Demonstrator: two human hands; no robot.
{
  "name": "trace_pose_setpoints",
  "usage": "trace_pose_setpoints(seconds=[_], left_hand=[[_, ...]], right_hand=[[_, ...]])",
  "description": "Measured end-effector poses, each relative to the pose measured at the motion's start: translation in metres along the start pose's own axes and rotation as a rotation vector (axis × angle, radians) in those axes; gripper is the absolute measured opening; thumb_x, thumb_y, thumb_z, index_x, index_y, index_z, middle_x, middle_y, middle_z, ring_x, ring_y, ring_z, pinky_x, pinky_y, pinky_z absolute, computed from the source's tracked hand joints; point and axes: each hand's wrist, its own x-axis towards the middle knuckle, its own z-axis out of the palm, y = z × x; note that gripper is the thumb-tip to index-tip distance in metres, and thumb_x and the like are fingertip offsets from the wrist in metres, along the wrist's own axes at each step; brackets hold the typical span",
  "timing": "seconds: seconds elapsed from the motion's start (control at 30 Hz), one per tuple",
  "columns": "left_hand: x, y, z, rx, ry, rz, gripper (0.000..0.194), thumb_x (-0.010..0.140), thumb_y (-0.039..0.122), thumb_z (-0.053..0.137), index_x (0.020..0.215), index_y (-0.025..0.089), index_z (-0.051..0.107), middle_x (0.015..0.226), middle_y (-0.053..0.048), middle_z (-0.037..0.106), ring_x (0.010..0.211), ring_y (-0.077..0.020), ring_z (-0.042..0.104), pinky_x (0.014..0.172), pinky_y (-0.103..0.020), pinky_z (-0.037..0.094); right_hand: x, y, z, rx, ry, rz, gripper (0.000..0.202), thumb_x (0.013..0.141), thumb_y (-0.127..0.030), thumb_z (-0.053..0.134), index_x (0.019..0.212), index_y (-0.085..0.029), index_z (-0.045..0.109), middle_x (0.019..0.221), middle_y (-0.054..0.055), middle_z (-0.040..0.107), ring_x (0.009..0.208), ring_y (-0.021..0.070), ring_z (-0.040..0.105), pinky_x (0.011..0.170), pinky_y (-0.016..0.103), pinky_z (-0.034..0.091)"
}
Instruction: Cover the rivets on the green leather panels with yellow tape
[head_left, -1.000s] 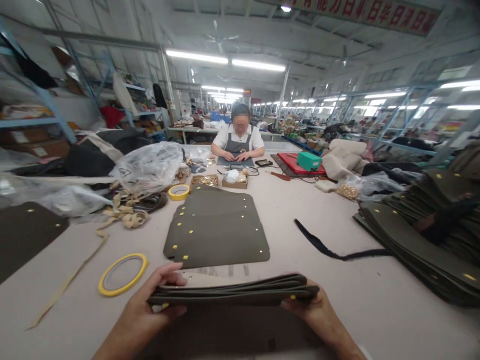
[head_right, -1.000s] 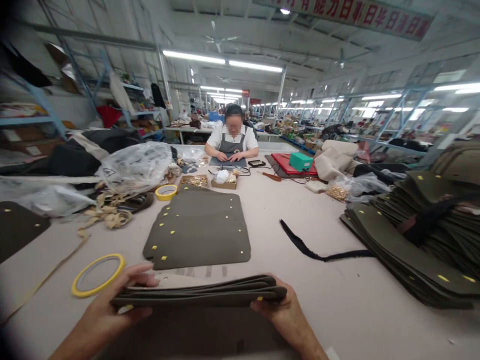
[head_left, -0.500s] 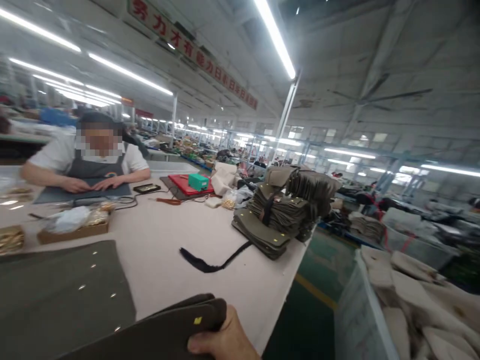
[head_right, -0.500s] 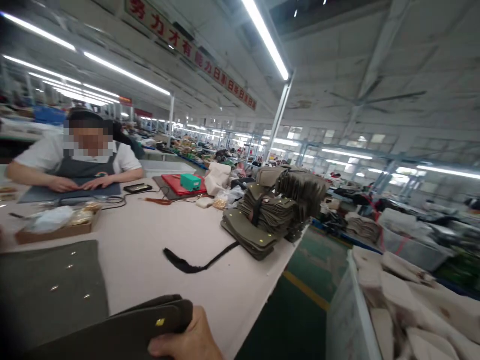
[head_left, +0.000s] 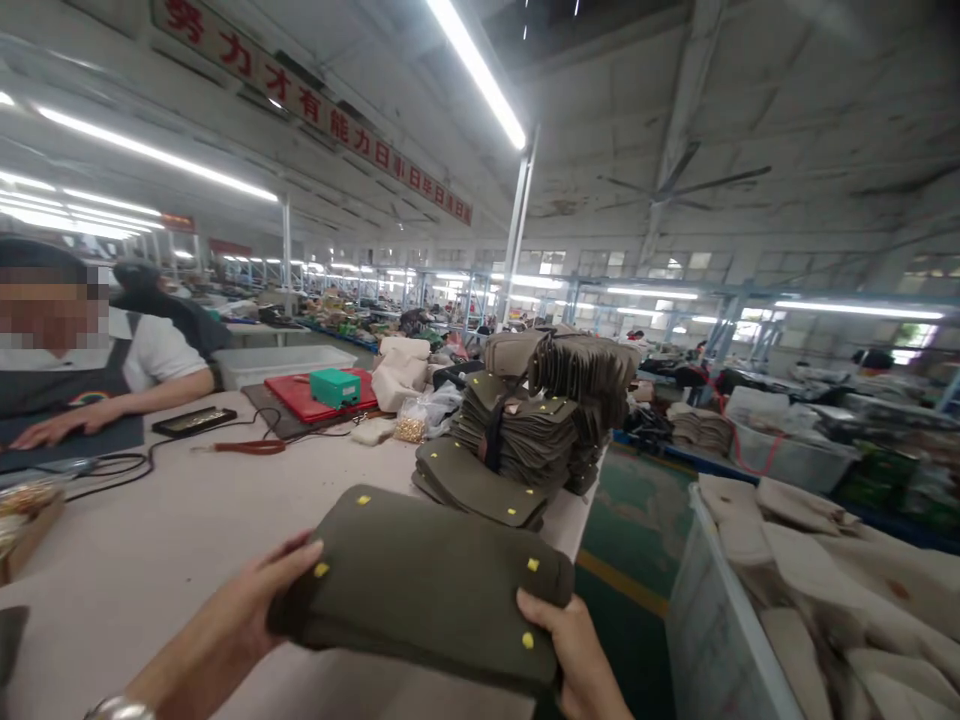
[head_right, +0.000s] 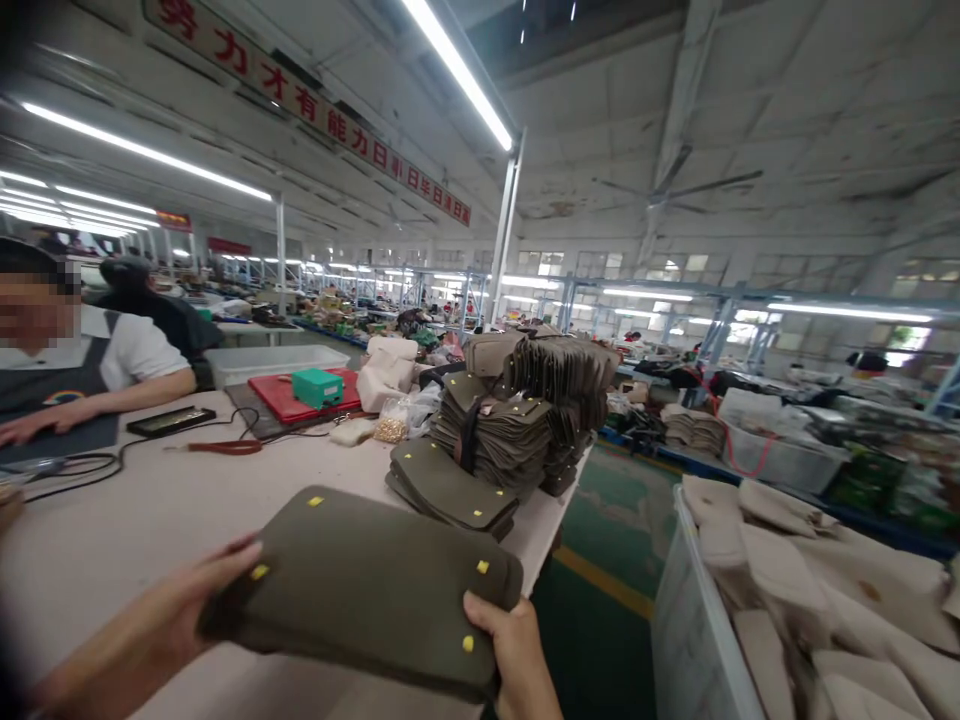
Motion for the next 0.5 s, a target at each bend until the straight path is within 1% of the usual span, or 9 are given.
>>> trace_pose_setpoints(seconds=[0.03, 0.07, 0.1, 0.13, 0.2, 0.3, 0.37, 0.43, 0.5], left_hand=[[0.016, 0.015, 0.017, -0.098, -0.087, 0.055, 0.058, 0.074, 0.025, 0.076, 0.127, 0.02, 0.054, 0.107, -0.01, 0.071, 0.086, -0.0228, 0.071, 0.067, -0.032, 0.061], [0.033, 0.027, 0.033, -0.219, -0.074, 0.128, 0.054, 0.079, 0.022, 0.07, 0.129, 0.016, 0.051, 0.108, -0.013, 0.07, 0.083, -0.0214, 0.071, 0.066, -0.031, 0.061], [0.049, 0.036, 0.05, -0.277, -0.067, 0.17, 0.053, 0.086, 0.024, 0.061, 0.136, 0.018, 0.043, 0.113, -0.013, 0.067, 0.086, -0.0188, 0.071, 0.071, -0.031, 0.061], [0.066, 0.04, 0.066, -0.31, -0.065, 0.193, 0.054, 0.091, 0.027, 0.054, 0.141, 0.02, 0.034, 0.12, -0.013, 0.065, 0.092, -0.0171, 0.07, 0.077, -0.031, 0.06], [0.099, 0.035, 0.096, -0.337, -0.077, 0.189, 0.055, 0.095, 0.034, 0.045, 0.145, 0.022, 0.026, 0.133, -0.014, 0.057, 0.11, -0.0176, 0.064, 0.091, -0.034, 0.055], [0.138, 0.0, 0.134, -0.276, -0.108, 0.092, 0.056, 0.094, 0.039, 0.048, 0.144, 0.017, 0.032, 0.148, -0.02, 0.041, 0.135, -0.0258, 0.044, 0.107, -0.044, 0.042], [0.154, -0.03, 0.151, -0.212, -0.102, 0.057, 0.058, 0.093, 0.039, 0.051, 0.143, 0.016, 0.034, 0.153, -0.019, 0.034, 0.142, -0.0287, 0.032, 0.114, -0.05, 0.029], [0.162, -0.056, 0.162, -0.147, -0.088, 0.085, 0.06, 0.091, 0.04, 0.056, 0.143, 0.017, 0.035, 0.154, -0.016, 0.034, 0.142, -0.0289, 0.031, 0.117, -0.053, 0.023], [0.166, -0.076, 0.167, -0.08, -0.06, 0.141, 0.066, 0.089, 0.043, 0.059, 0.145, 0.022, 0.032, 0.155, -0.011, 0.034, 0.14, -0.0271, 0.034, 0.117, -0.051, 0.024]], right_hand=[[0.015, -0.01, 0.004, 0.023, 0.021, -0.015, 0.047, 0.046, -0.031, 0.089, 0.085, -0.011, 0.073, 0.071, 0.008, 0.076, 0.059, 0.0245, 0.07, 0.059, 0.034, 0.055], [0.031, -0.021, 0.009, 0.042, 0.042, -0.032, 0.048, 0.045, -0.029, 0.089, 0.085, -0.01, 0.072, 0.071, 0.009, 0.076, 0.061, 0.0257, 0.07, 0.06, 0.035, 0.057], [0.047, -0.03, 0.014, 0.052, 0.061, -0.054, 0.048, 0.044, -0.028, 0.089, 0.086, -0.01, 0.072, 0.072, 0.009, 0.076, 0.063, 0.0268, 0.071, 0.062, 0.035, 0.058], [0.063, -0.038, 0.019, 0.051, 0.087, -0.074, 0.047, 0.045, -0.027, 0.088, 0.085, -0.01, 0.071, 0.072, 0.009, 0.076, 0.065, 0.0276, 0.072, 0.063, 0.036, 0.058], [0.094, -0.05, 0.028, 0.022, 0.139, -0.113, 0.042, 0.048, -0.026, 0.086, 0.083, -0.01, 0.07, 0.071, 0.009, 0.076, 0.07, 0.0284, 0.073, 0.065, 0.035, 0.059], [0.131, -0.055, 0.034, -0.046, 0.197, -0.115, 0.035, 0.051, -0.023, 0.084, 0.081, -0.013, 0.069, 0.065, 0.007, 0.074, 0.073, 0.0286, 0.073, 0.065, 0.035, 0.06], [0.147, -0.052, 0.031, -0.108, 0.224, -0.086, 0.035, 0.05, -0.021, 0.084, 0.079, -0.014, 0.068, 0.059, 0.007, 0.073, 0.072, 0.0297, 0.073, 0.062, 0.036, 0.059], [0.156, -0.047, 0.025, -0.174, 0.234, -0.071, 0.035, 0.051, -0.023, 0.084, 0.08, -0.015, 0.067, 0.058, 0.007, 0.072, 0.071, 0.0301, 0.073, 0.06, 0.036, 0.059], [0.161, -0.044, 0.017, -0.237, 0.229, -0.088, 0.035, 0.055, -0.027, 0.082, 0.084, -0.015, 0.068, 0.062, 0.007, 0.073, 0.071, 0.029, 0.073, 0.059, 0.035, 0.058]])
